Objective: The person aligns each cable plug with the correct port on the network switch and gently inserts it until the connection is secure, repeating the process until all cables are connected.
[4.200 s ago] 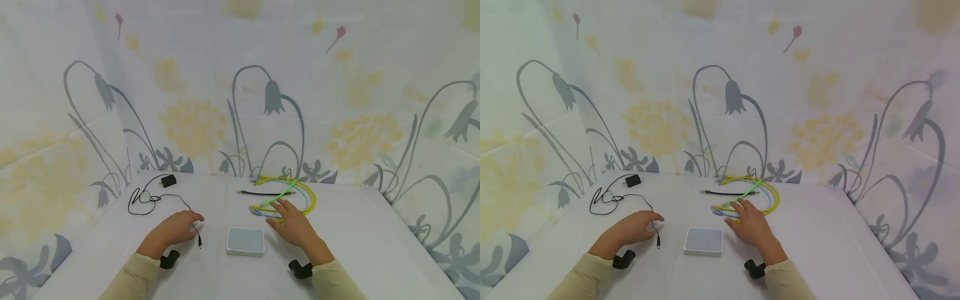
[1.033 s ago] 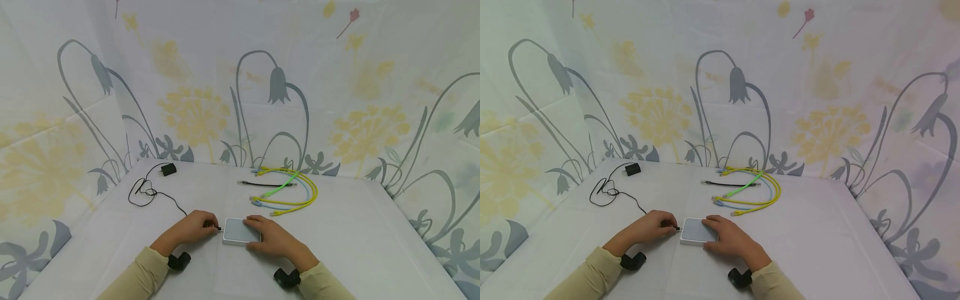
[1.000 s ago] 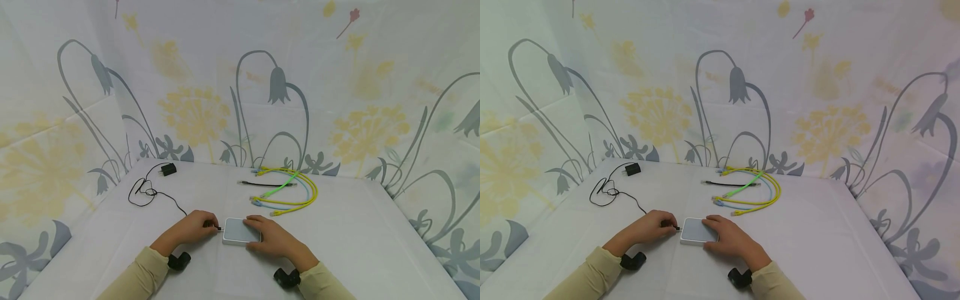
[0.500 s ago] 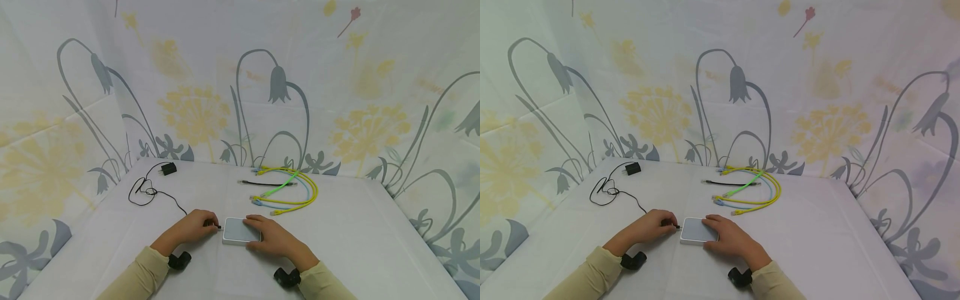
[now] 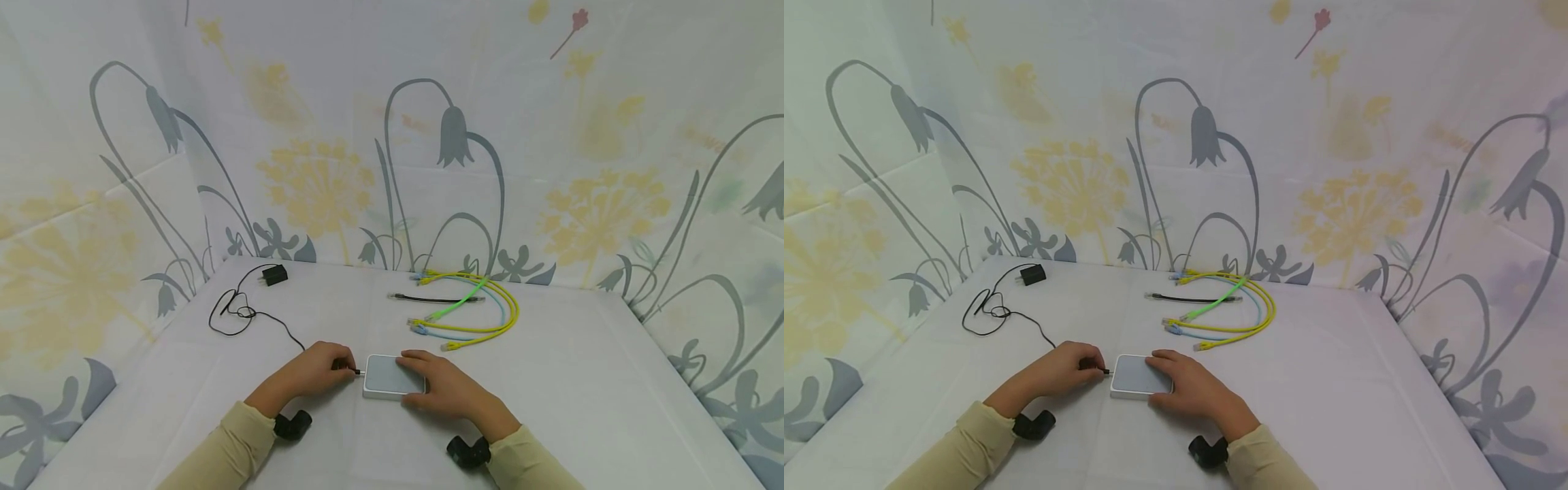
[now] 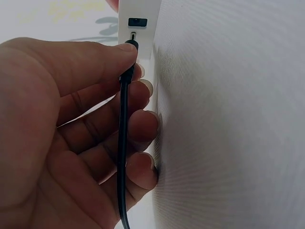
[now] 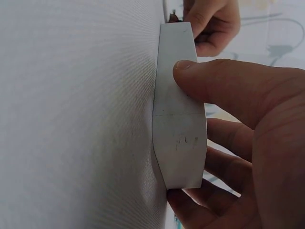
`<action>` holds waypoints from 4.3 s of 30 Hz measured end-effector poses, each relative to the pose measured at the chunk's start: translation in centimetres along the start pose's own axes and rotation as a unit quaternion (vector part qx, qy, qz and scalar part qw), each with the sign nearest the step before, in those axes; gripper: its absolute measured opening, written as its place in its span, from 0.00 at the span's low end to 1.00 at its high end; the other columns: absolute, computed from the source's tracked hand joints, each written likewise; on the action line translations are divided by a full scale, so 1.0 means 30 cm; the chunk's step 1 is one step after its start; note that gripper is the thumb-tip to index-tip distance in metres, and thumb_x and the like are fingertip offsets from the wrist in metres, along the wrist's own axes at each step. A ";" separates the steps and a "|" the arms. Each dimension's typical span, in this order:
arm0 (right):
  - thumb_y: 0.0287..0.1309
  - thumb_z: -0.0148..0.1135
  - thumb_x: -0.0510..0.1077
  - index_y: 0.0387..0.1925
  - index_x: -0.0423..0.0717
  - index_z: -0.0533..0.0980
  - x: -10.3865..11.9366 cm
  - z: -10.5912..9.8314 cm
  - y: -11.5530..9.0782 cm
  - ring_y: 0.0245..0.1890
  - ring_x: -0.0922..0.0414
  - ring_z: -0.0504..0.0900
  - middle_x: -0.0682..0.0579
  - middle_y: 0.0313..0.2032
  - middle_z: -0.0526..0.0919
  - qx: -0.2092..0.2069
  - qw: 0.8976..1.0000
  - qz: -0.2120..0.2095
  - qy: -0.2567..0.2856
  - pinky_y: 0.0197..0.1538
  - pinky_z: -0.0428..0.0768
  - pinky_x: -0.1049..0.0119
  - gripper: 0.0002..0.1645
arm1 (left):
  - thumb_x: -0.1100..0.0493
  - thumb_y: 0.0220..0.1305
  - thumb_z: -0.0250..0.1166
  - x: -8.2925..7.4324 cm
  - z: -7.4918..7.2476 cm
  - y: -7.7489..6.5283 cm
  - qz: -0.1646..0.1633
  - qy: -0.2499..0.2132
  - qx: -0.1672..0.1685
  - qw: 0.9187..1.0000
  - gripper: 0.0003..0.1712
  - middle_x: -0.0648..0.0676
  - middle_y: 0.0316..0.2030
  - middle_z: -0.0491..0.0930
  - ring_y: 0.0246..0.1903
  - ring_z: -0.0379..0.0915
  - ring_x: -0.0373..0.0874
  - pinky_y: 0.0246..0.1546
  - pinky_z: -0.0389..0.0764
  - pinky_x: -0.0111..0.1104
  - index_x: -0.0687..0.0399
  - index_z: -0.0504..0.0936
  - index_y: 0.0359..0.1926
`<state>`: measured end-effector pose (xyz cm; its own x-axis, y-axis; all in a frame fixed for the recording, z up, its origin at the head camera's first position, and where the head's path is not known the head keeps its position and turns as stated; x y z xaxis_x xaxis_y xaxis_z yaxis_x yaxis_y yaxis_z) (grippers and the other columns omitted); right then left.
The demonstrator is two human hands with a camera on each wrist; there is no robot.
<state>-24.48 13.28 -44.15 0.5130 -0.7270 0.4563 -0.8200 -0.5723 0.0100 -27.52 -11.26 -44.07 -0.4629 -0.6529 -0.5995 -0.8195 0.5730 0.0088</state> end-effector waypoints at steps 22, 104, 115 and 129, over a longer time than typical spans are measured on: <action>0.57 0.66 0.56 0.68 0.52 0.68 -0.002 0.002 0.002 0.64 0.51 0.72 0.52 0.68 0.68 0.000 1.000 0.002 0.001 0.61 0.72 0.51 0.38 | 0.59 0.65 0.62 -0.002 0.001 -0.002 0.004 -0.018 0.013 1.000 0.04 0.41 0.30 0.79 0.31 0.70 0.36 0.34 0.73 0.29 0.48 0.83 0.35; 0.58 0.65 0.57 0.68 0.52 0.68 -0.005 0.003 0.001 0.64 0.52 0.72 0.52 0.68 0.68 -0.007 1.000 -0.007 -0.009 0.61 0.73 0.52 0.38 | 0.55 0.66 0.63 -0.036 0.021 0.001 0.012 0.014 0.015 1.000 0.06 0.40 0.33 0.79 0.34 0.71 0.34 0.37 0.73 0.31 0.52 0.81 0.36; 0.57 0.66 0.56 0.68 0.51 0.68 -0.004 0.003 0.002 0.65 0.52 0.71 0.53 0.68 0.68 -0.005 1.000 -0.006 -0.003 0.62 0.72 0.52 0.38 | 0.57 0.65 0.63 -0.038 0.027 0.003 0.008 0.008 0.009 1.000 0.03 0.43 0.33 0.79 0.34 0.71 0.35 0.38 0.73 0.32 0.51 0.81 0.35; 0.57 0.66 0.56 0.67 0.51 0.69 0.000 0.000 0.001 0.66 0.51 0.71 0.52 0.68 0.68 -0.005 1.000 -0.006 -0.004 0.62 0.72 0.51 0.38 | 0.59 0.67 0.60 -0.040 0.027 -0.003 0.014 0.023 0.007 1.000 0.05 0.43 0.37 0.81 0.40 0.74 0.37 0.44 0.76 0.36 0.49 0.83 0.39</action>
<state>-24.51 13.28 -44.15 0.5241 -0.7234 0.4495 -0.8166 -0.5767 0.0241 -26.63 -10.13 -44.02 -0.5012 -0.6583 -0.5617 -0.8012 0.5983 0.0137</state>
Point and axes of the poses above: each hand's wrist, its own y-axis towards the middle knuckle, its own z-axis out of the palm, x = y × z, the point moved 3 cm from there along y, towards the middle knuckle
